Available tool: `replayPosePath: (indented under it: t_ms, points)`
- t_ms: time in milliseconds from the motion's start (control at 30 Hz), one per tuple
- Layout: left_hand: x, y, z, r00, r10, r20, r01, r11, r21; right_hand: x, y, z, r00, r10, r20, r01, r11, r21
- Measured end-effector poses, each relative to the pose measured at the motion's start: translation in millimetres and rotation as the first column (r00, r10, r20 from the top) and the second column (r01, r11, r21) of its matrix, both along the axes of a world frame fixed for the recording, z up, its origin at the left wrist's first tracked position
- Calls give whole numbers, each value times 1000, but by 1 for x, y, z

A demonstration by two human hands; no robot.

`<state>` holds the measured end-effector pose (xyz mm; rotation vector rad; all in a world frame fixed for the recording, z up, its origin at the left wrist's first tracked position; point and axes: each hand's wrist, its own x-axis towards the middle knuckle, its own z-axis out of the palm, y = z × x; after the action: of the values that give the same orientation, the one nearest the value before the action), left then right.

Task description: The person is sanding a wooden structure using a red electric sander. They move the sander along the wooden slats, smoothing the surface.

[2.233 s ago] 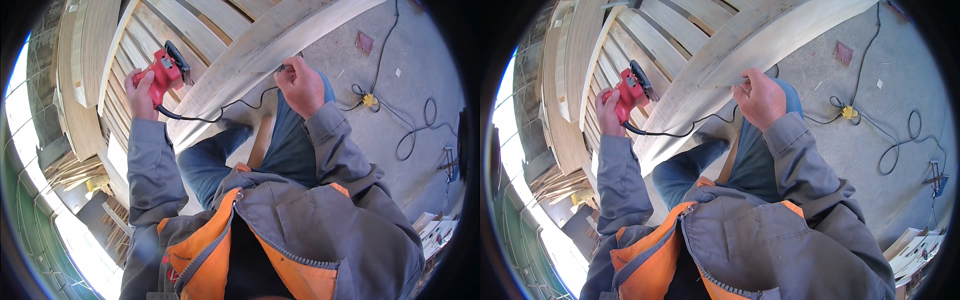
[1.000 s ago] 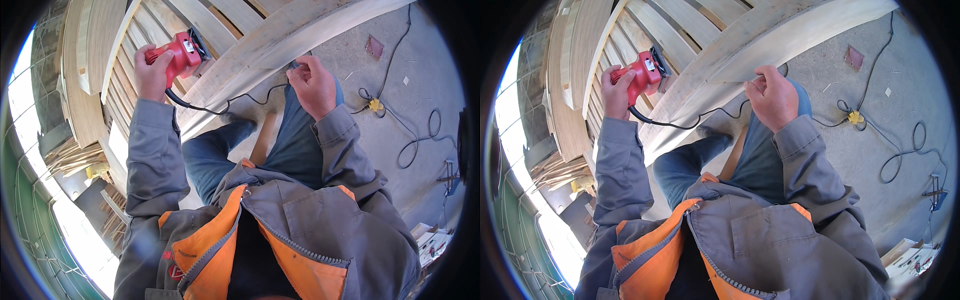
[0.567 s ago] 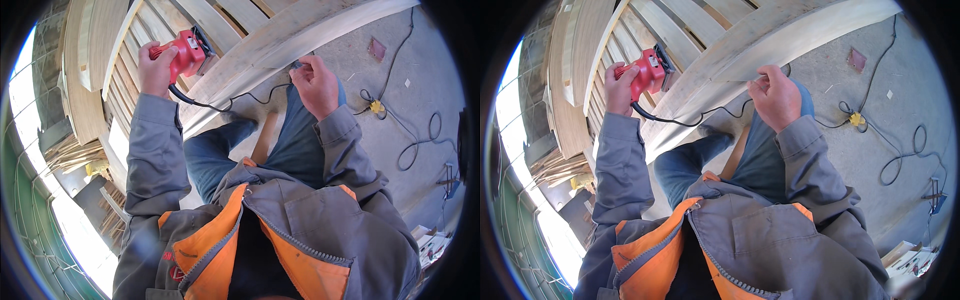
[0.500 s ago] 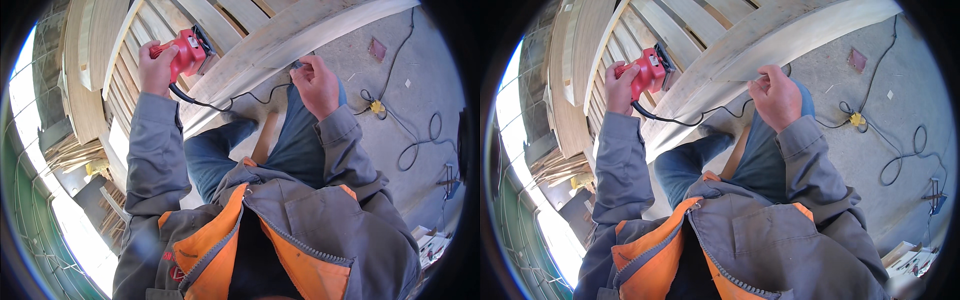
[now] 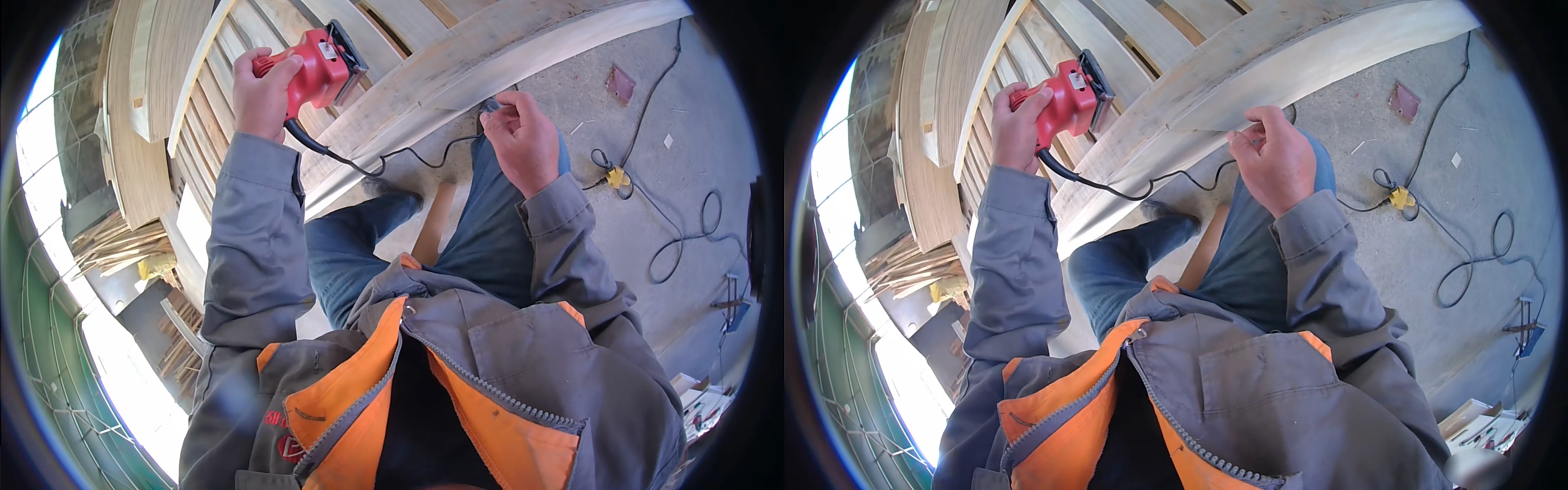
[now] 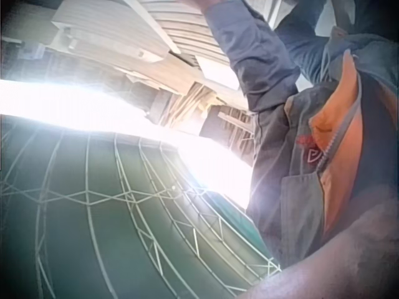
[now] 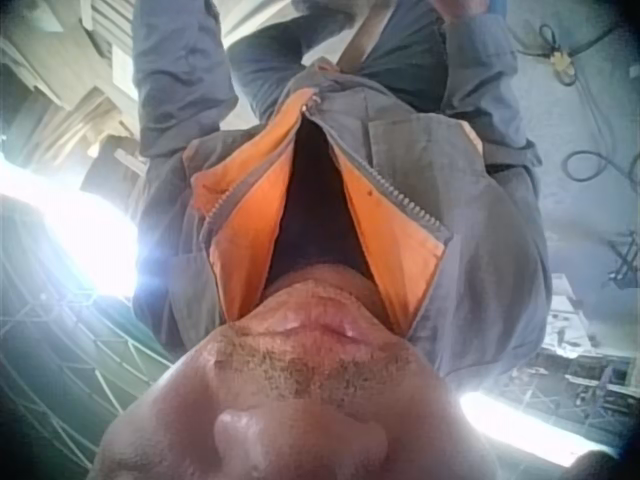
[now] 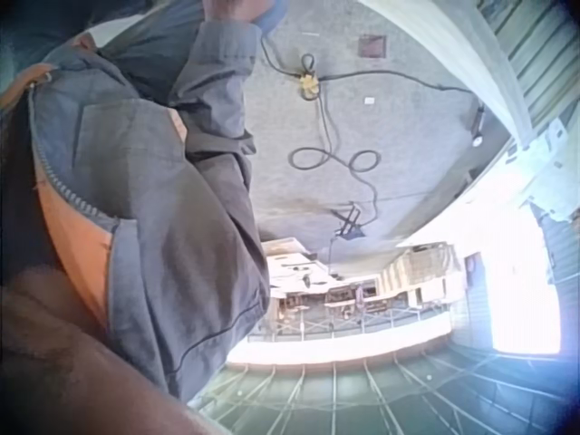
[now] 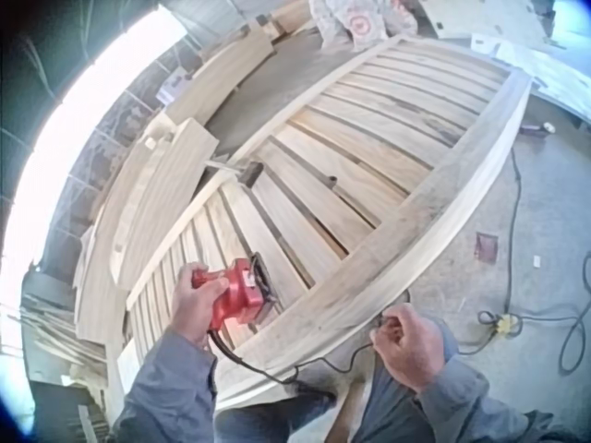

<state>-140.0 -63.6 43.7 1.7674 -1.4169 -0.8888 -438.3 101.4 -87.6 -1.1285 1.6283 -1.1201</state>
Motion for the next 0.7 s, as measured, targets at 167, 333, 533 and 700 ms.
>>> replayPosePath:
  t_ms: [167,333,533,700]
  points:
    - [-4,6,4,999,5,-37,-5,1000,0,-3,0,2,1000,3,-22,-3,1000,-6]
    - [14,10,-3,999,39,18,-39,999,4,-4,0,-1,1000,-8,-4,8,1000,-9]
    - [22,10,-4,996,93,1,-93,995,33,-3,1,0,1000,-3,23,3,1000,-2]
    - [15,9,-3,996,91,26,-91,996,18,-1,1,1,1000,-4,30,4,1000,-1]
